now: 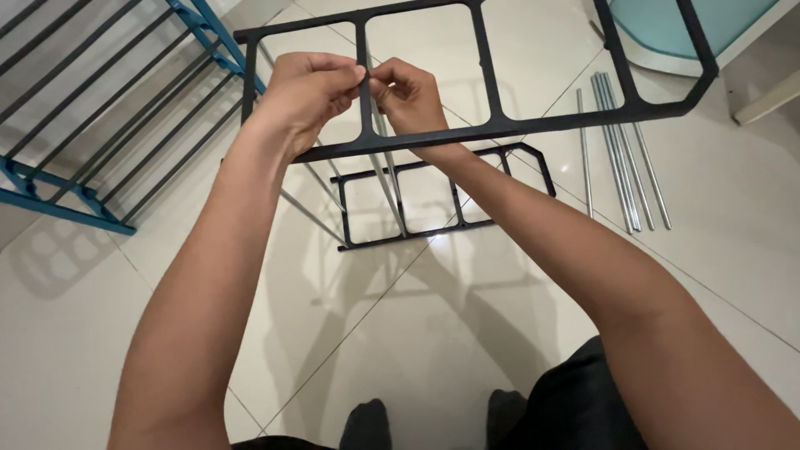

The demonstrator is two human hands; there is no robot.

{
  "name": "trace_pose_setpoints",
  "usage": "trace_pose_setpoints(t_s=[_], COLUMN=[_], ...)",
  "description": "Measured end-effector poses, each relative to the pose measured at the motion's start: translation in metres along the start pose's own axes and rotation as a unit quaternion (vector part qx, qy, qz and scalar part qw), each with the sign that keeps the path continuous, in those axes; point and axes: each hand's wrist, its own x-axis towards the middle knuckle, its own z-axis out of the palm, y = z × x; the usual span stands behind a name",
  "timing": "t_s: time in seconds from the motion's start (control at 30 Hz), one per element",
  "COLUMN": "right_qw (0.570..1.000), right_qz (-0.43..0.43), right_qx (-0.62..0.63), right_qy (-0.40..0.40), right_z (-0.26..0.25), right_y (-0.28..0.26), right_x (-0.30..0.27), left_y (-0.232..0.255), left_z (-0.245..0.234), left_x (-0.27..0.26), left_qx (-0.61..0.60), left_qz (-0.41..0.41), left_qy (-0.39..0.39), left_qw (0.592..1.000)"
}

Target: The person assembles a metal rack by inserting vertical poles into black plastic frames and then sliding horizontal bars through the frame slots. The person works on a tiled floor, connecting the side frames and adding crossbars to form a multi-tiered structure.

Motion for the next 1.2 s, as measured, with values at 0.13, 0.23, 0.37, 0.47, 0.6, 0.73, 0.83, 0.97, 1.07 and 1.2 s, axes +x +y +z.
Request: trace_pose_setpoints(t_s=[0.13,0.23,0.37,0.47,0.6,0.73,0.83,0.97,1.07,1.2], right_qw=[0.999,0.999,1.0,1.0,1.0,1.0,1.0,1.0,0.999,0.995], right_qz=[0.014,0.011,-0.006,-0.011,0.002,0.012,0.002,0.009,0.016,0.013], right_qx=[0.028,0.043,0.027,0.026,0.013,0.012,0.013,0.006,0.041,0.095], right_qy=[0.011,0.0,0.0,-0.006,-0.002,0.001,-0.014,-0.014,-0.016,-0.014], right_z=[0.002,0.001,0.0,0.001,-0.001,-0.002,-0.004,-0.003,-0.002,0.003], right_y=[0.001,0.0,0.0,0.002,0.002,-0.001,-0.004,-0.005,-0.002,0.001], right_x=[-0.001,-0.002,-0.004,-0.003,-0.003,-0.003,-0.008,-0.009,-0.008,-0.005], left_y=[-0.002,-0.004,-0.006,-0.007,-0.007,-0.005,-0.007,-0.005,-0.007,-0.009], left_z=[0.001,0.003,0.004,0.002,0.003,0.001,0.001,0.003,0.007,0.011], left_x=[0.001,0.001,0.0,0.001,0.003,0.002,-0.001,-0.004,-0.007,-0.008], left_qx=[-0.005,0.003,0.009,0.0,0.01,0.01,0.003,-0.008,-0.007,0.004], left_qz=[0.007,0.017,0.033,0.047,0.049,0.0,0.009,0.005,0.017,0.031], left_qy=[0.007,0.012,0.008,0.004,0.001,0.002,-0.013,-0.005,-0.007,-0.002], left_qw=[1.0,1.0,0.999,0.999,0.999,1.0,1.0,1.0,1.0,1.0])
